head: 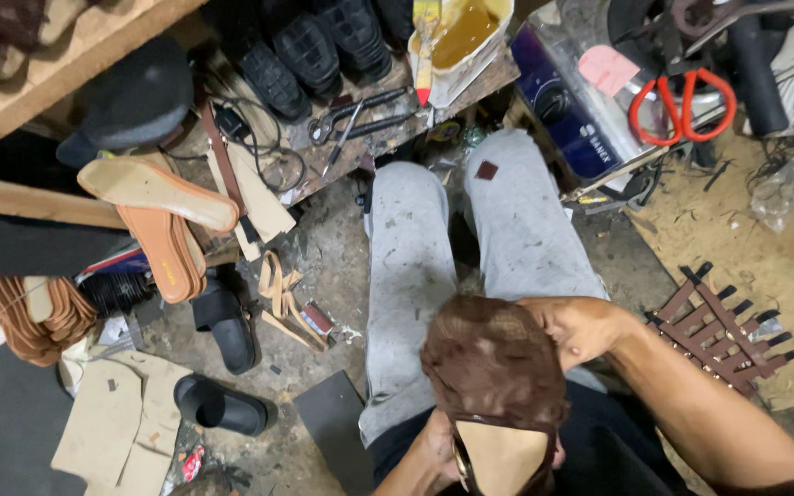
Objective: The person assembles a brown sandal at a workbench. They hold the shoe on their lap, position and press a leather strap with a gold buckle onto the shoe upper, trim and fit components, then apply glue from a container with a brush onto the shoe sole area and press the parts together.
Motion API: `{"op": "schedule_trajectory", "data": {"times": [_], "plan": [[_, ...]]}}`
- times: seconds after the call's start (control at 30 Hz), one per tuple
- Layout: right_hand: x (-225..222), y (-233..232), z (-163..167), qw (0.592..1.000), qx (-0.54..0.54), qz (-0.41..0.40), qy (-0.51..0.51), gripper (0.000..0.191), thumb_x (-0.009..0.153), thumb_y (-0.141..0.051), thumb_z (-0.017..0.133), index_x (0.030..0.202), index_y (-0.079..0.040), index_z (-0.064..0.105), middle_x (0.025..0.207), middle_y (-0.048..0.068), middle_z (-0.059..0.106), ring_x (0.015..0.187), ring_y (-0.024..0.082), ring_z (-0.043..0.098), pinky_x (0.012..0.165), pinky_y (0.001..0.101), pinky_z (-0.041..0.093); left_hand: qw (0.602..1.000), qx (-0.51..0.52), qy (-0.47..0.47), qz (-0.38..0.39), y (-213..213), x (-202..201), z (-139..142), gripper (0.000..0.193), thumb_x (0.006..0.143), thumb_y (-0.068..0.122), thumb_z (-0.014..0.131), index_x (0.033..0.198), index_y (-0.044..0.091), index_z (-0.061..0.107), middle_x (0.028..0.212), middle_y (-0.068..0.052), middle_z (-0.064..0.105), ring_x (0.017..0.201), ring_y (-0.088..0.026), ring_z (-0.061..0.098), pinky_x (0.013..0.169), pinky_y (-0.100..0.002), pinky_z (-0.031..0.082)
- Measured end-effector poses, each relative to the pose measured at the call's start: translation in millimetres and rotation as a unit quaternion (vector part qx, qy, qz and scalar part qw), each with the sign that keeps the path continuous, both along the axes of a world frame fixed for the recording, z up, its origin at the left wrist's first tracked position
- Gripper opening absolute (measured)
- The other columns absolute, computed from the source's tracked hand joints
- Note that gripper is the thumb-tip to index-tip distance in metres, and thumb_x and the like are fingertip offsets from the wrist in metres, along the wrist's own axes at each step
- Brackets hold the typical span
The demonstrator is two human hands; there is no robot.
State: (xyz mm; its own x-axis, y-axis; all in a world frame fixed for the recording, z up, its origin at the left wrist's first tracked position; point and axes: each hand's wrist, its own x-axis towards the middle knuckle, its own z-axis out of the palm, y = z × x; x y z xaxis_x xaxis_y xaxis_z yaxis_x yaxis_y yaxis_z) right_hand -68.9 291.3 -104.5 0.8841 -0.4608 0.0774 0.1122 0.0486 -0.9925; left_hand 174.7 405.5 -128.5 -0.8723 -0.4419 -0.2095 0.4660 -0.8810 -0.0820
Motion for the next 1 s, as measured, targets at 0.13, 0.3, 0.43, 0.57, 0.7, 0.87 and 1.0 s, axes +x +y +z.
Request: {"op": "schedule_trajectory", "data": {"times": [0.13,0.3,0.43,0.57,0.7,0.87,1.0], "plan": [[-8.3,-18.0,52.7,0.951,-0.085,-0.298,0.016,0.069,0.066,0.001,0.080,0.132,0.004,0.058,0.137,0.017,0.061,0.130,0.032,0.055,0.108,0.0456,0.040,0.950,-0.130,-0.203,0.199,-44.0,21.0,0.5,0.046,0.080,0.002,0.072,0.126,0.004,0.062,0.114,-0.011,0.073,0.103,-0.023,0.070,0.093,-0.040,0.058],[-13.3,-23.1,91.6,0.658,-0.164,-0.735,0.031,0.030,0.102,0.001,0.067,0.130,-0.003,0.058,0.119,0.001,0.066,0.105,0.009,0.062,0.099,0.0242,0.052,0.523,-0.598,-0.539,0.280,-142.9,46.9,28.9,0.010,0.093,0.005,0.071,0.102,0.002,0.067,0.112,-0.010,0.072,0.113,-0.024,0.066,0.099,-0.038,0.050],[22.9,-23.8,84.5,0.741,-0.321,-0.569,0.156,0.026,0.100,0.003,0.074,0.122,-0.003,0.061,0.110,0.007,0.066,0.103,0.016,0.064,0.094,0.0268,0.051,0.219,-0.747,-0.576,0.251,-209.3,20.5,55.6,0.020,0.087,0.019,0.078,0.099,0.006,0.069,0.117,-0.013,0.071,0.116,-0.033,0.062,0.097,-0.045,0.044],[54.7,-79.0,48.9,0.802,-0.348,-0.445,0.194,0.060,0.074,-0.008,0.086,0.129,-0.005,0.063,0.110,0.011,0.066,0.094,0.025,0.063,0.082,0.0352,0.052,0.216,-0.752,-0.584,0.214,-224.2,6.1,56.5,0.018,0.088,0.019,0.077,0.102,0.008,0.071,0.124,-0.011,0.070,0.118,-0.030,0.062,0.097,-0.046,0.042],[48.6,-99.8,26.5,0.823,-0.338,-0.409,0.204,0.046,0.075,-0.009,0.085,0.119,-0.006,0.069,0.107,0.008,0.067,0.093,0.025,0.063,0.076,0.0352,0.051,0.266,-0.740,-0.591,0.181,-219.2,21.8,46.8,0.040,0.078,0.019,0.082,0.112,0.009,0.062,0.130,-0.008,0.068,0.120,-0.029,0.061,0.095,-0.048,0.040],[41.4,-102.0,25.9,0.803,-0.445,-0.355,0.177,0.024,0.077,-0.010,0.085,0.099,-0.005,0.075,0.100,0.008,0.065,0.098,0.027,0.062,0.086,0.0378,0.051,0.299,-0.709,-0.616,0.166,-215.6,23.6,40.2,0.056,0.078,0.012,0.083,0.125,0.009,0.053,0.131,-0.004,0.065,0.122,-0.028,0.060,0.094,-0.044,0.042],[39.6,-96.1,28.4,0.827,-0.409,-0.348,0.167,0.019,0.078,-0.009,0.083,0.095,-0.005,0.077,0.095,0.007,0.066,0.096,0.025,0.062,0.085,0.0363,0.051,0.296,-0.707,-0.615,0.185,-208.8,20.7,37.3,0.056,0.075,0.008,0.082,0.123,0.009,0.053,0.131,-0.002,0.065,0.122,-0.026,0.060,0.093,-0.044,0.041]]}}
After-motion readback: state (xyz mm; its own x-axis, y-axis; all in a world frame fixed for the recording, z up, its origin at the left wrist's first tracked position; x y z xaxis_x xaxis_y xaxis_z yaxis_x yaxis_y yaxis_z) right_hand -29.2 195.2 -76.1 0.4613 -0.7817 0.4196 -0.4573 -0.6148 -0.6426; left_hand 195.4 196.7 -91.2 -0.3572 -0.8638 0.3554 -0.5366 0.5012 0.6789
